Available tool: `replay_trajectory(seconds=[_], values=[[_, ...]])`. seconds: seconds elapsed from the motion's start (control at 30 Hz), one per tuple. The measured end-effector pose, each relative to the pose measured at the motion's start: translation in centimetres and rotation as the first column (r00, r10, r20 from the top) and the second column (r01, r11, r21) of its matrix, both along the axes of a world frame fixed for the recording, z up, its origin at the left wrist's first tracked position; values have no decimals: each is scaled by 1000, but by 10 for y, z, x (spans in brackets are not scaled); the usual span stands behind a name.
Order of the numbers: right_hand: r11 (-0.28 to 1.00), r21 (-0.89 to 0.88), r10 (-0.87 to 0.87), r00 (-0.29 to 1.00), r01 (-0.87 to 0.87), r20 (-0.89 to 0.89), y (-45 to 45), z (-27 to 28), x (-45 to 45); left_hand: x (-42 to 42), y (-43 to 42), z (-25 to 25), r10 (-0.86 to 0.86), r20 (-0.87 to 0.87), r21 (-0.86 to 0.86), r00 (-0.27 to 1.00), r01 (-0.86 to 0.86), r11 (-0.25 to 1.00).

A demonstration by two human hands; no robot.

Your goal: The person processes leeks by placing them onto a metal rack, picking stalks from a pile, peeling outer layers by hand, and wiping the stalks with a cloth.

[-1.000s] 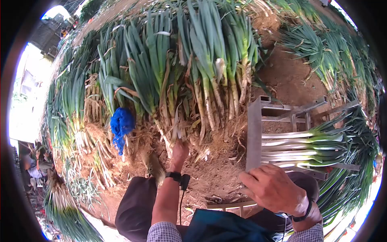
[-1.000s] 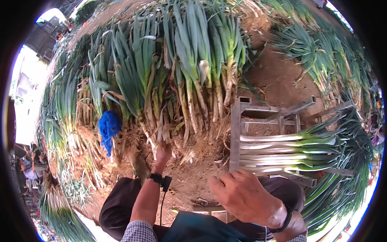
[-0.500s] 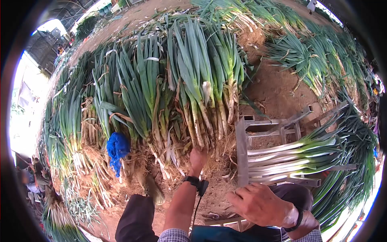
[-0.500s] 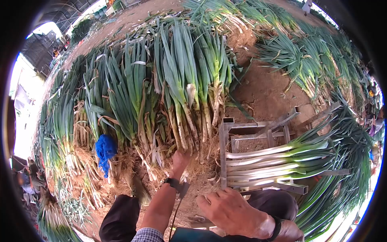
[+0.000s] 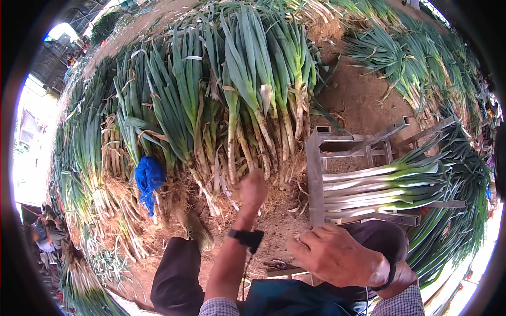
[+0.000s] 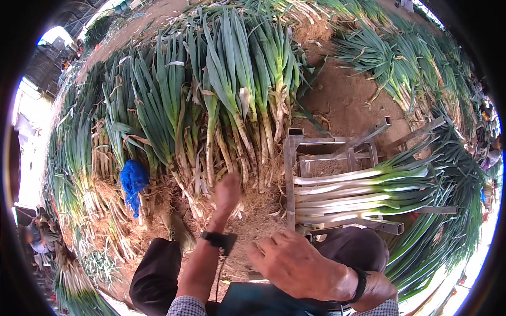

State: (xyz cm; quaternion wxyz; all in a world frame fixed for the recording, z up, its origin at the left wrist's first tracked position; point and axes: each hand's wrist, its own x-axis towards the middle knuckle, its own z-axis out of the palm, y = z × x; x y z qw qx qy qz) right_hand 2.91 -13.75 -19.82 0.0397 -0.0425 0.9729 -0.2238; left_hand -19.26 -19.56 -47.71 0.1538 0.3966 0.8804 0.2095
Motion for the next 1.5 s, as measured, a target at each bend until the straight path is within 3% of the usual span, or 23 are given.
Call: replay_trajectory(seconds=[0.03,0.07,0.13,0.2,0.27,0.4,0.5,0.63,0.77,0.8,0.9,0.97,1.03,1.1,1.17,1.23,1.33,1.4,1.43,1.5], values=[[1000,1,-1,1000,1,-11,0,0,0,19,11,-17,60,314,238,948,-140,961],[1000,2,-4,1000,4,-23,2,-1,1,23,23,-56,34,420,72,907,-71,995],[999,36,-30,1000,31,-3,10,-2,6,40,50,-106,209,418,9,884,-234,972],[998,6,-65,998,65,20,12,-5,12,61,53,-111,333,355,-73,874,-329,942],[995,-25,-94,995,95,44,21,-2,17,79,72,-71,387,254,-114,886,-370,922],[986,-61,-155,988,156,15,28,6,21,99,81,-98,453,194,-87,870,-445,891],[983,-32,-180,983,180,-19,31,6,30,100,82,-135,502,143,34,853,-511,859],[987,-1,-162,986,162,-27,31,9,38,60,58,-142,340,675,88,655,-529,844],[990,-58,-128,990,125,-55,23,12,33,40,42,-111,271,835,12,479,-509,861],[992,-59,-112,993,110,-29,21,10,32,38,47,-106,289,799,-10,527,-470,882],[994,-60,-91,995,93,28,16,0,28,38,47,-105,193,851,47,488,-438,898],[993,-60,-106,994,106,8,15,-7,20,30,49,-170,265,728,50,632,-434,899],[995,-20,-96,995,96,-11,15,-20,13,33,44,-165,279,634,97,722,-432,897],[996,16,-92,996,92,-5,15,-28,4,37,24,-68,242,574,205,782,-423,882],[993,49,-111,994,109,25,10,-37,1,24,1,-33,221,531,283,818,-416,864],[993,51,-101,985,110,-142,6,-60,5,18,-18,12,179,706,365,685,-568,738],[993,-23,-106,973,113,204,-7,-36,-24,-4,-65,64,23,871,349,491,-650,675],[999,16,-45,981,43,188,-13,-55,-34,-1,-79,133,-49,931,316,361,-733,602],[998,46,-38,983,30,178,-13,-62,-37,4,-88,139,-76,937,337,341,-823,456],[994,91,-75,962,53,261,-19,-52,-53,14,-114,154,-23,988,145,152,-874,463]])
